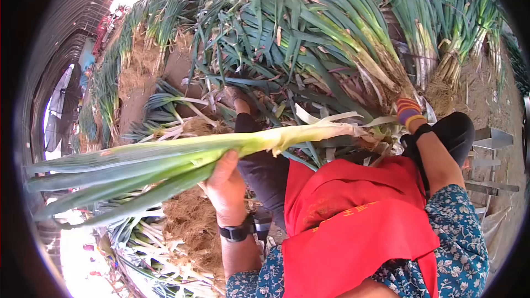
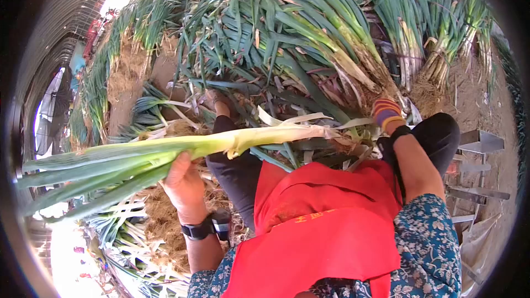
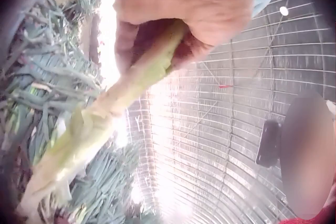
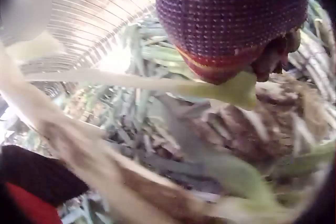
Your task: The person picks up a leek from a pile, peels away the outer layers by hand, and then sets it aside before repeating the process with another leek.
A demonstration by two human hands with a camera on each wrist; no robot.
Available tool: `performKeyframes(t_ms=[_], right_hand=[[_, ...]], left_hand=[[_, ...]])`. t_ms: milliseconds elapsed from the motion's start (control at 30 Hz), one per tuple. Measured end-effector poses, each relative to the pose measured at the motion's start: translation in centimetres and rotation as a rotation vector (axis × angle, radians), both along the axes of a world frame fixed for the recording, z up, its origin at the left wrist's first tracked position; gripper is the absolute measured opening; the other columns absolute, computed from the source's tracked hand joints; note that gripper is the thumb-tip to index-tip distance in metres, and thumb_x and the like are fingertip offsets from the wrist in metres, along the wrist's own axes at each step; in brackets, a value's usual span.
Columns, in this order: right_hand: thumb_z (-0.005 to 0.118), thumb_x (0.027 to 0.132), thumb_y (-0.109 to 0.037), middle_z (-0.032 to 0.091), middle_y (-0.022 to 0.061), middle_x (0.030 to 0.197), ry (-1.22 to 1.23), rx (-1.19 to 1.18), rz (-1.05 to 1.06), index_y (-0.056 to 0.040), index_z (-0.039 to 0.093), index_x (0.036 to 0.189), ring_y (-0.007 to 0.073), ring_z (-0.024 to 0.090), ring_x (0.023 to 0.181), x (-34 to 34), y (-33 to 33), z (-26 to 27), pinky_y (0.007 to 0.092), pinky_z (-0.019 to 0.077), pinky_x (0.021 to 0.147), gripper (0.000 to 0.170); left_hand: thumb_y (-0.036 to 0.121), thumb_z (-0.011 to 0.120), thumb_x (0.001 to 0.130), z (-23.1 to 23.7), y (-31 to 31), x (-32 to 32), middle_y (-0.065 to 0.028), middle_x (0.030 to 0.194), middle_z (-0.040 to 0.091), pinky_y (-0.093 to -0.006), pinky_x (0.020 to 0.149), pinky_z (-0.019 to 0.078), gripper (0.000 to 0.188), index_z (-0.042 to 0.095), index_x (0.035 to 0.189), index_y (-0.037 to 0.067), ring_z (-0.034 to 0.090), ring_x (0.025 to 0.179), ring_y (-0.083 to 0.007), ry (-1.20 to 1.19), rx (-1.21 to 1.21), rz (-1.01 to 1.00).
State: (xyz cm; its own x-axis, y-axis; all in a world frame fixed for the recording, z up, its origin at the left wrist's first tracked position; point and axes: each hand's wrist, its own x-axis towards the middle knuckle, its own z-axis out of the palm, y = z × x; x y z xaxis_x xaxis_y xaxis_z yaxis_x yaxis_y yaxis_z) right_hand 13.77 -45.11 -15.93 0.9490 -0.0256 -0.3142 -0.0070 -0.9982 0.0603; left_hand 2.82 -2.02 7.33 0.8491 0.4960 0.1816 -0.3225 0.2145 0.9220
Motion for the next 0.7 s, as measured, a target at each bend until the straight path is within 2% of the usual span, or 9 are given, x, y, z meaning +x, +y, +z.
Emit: performKeyframes(t_ms=[33, 100, 167, 233, 300, 500, 567, 633, 700], right_hand=[[0.065, 0.070, -0.013, 0.066, 0.0188, 0.084, 0.120, -0.014, -0.017, -0.0021, 0.068, 0.085, 0.0313, 0.066, 0.081, 1.0, -0.8, -1.4, 0.0442, 0.0521, 0.068, 0.019], [0.066, 0.070, -0.015, 0.066, 0.0158, 0.090, -0.327, 0.184, 0.202, -0.0024, 0.065, 0.101, 0.0314, 0.065, 0.083, 0.8, 2.7, 1.4, 0.0407, 0.0511, 0.070, 0.033], [0.069, 0.071, -0.020, 0.064, 0.0116, 0.091, -0.412, 0.726, 0.279, -0.0040, 0.058, 0.116, 0.0311, 0.062, 0.079, -0.1, 9.3, 7.3, 0.0380, 0.0493, 0.072, 0.049], [0.074, 0.069, -0.032, 0.053, 0.0172, 0.121, -0.636, 0.824, 0.647, -0.0050, 0.045, 0.132, 0.0339, 0.051, 0.111, -2.6, 15.4, 15.1, 0.0418, 0.0398, 0.095, 0.074], [0.077, 0.063, -0.031, 0.044, 0.0170, 0.131, -0.544, 0.913, 0.765, -0.0043, 0.042, 0.133, 0.0373, 0.042, 0.121, -4.1, 19.0, 18.2, 0.0465, 0.0324, 0.102, 0.083], [0.066, 0.061, -0.008, 0.052, 0.0096, 0.100, -1.027, 0.902, 0.848, -0.0075, 0.054, 0.113, 0.0298, 0.055, 0.092, -4.4, 23.7, 16.1, 0.0395, 0.0471, 0.071, 0.053], [0.065, 0.062, -0.007, 0.052, 0.0069, 0.090, -1.090, 0.549, 0.980, -0.0083, 0.054, 0.106, 0.0272, 0.055, 0.082, -4.8, 23.2, 16.0, 0.0364, 0.0455, 0.063, 0.045], [0.061, 0.067, -0.010, 0.049, 0.0075, 0.084, -1.112, 0.533, 1.058, -0.0082, 0.056, 0.099, 0.0243, 0.054, 0.076, -5.2, 23.4, 14.8, 0.0345, 0.0432, 0.058, 0.032], [0.057, 0.070, -0.016, 0.054, 0.0115, 0.086, -0.845, 0.143, 1.253, -0.0061, 0.056, 0.091, 0.0232, 0.056, 0.071, -7.3, 23.9, 9.7, 0.0345, 0.0444, 0.055, 0.023]], left_hand=[[-0.001, 0.069, 0.071, 0.6, 0.1, 0.3, -0.0080, 0.095, 0.061, -0.0339, 0.081, 0.0499, 0.040, 0.053, 0.109, 0.002, 0.060, 0.086, -0.0211, -0.031, -0.025, -0.042], [0.001, 0.068, 0.074, 0.6, 0.3, 1.1, -0.0096, 0.092, 0.062, -0.0330, 0.069, 0.0550, 0.037, 0.053, 0.108, 0.002, 0.063, 0.078, -0.0216, 0.004, -0.003, -0.094], [0.002, 0.067, 0.075, 0.3, -1.1, 2.0, -0.0103, 0.091, 0.062, -0.0329, 0.064, 0.0562, 0.034, 0.054, 0.106, 0.002, 0.064, 0.075, -0.0220, 0.010, 0.005, -0.064], [0.003, 0.067, 0.076, -0.1, -2.5, 2.9, -0.0109, 0.090, 0.063, -0.0328, 0.059, 0.0574, 0.031, 0.055, 0.105, 0.002, 0.065, 0.071, -0.0224, 0.014, 0.006, -0.029], [0.004, 0.067, 0.077, -0.6, -3.1, 3.3, -0.0113, 0.091, 0.063, -0.0343, 0.054, 0.0582, 0.030, 0.055, 0.104, 0.002, 0.066, 0.072, -0.0237, 0.068, -0.039, -0.013], [0.004, 0.067, 0.075, -1.2, -3.0, 3.3, -0.0104, 0.093, 0.062, -0.0364, 0.054, 0.0600, 0.035, 0.054, 0.108, 0.003, 0.066, 0.073, -0.0228, 0.118, -0.132, 0.015], [0.004, 0.066, 0.074, -1.7, -2.5, 3.4, -0.0107, 0.094, 0.062, -0.0365, 0.055, 0.0600, 0.036, 0.054, 0.108, 0.002, 0.066, 0.074, -0.0229, 0.162, -0.182, 0.000], [0.004, 0.065, 0.074, -2.3, -2.8, 3.6, -0.0110, 0.093, 0.063, -0.0368, 0.055, 0.0600, 0.036, 0.054, 0.109, 0.002, 0.066, 0.073, -0.0231, 0.127, -0.182, 0.027], [0.003, 0.065, 0.074, -3.2, -3.0, 3.7, -0.0114, 0.093, 0.063, -0.0370, 0.056, 0.0599, 0.036, 0.054, 0.109, 0.001, 0.066, 0.072, -0.0232, 0.099, -0.192, 0.039]])
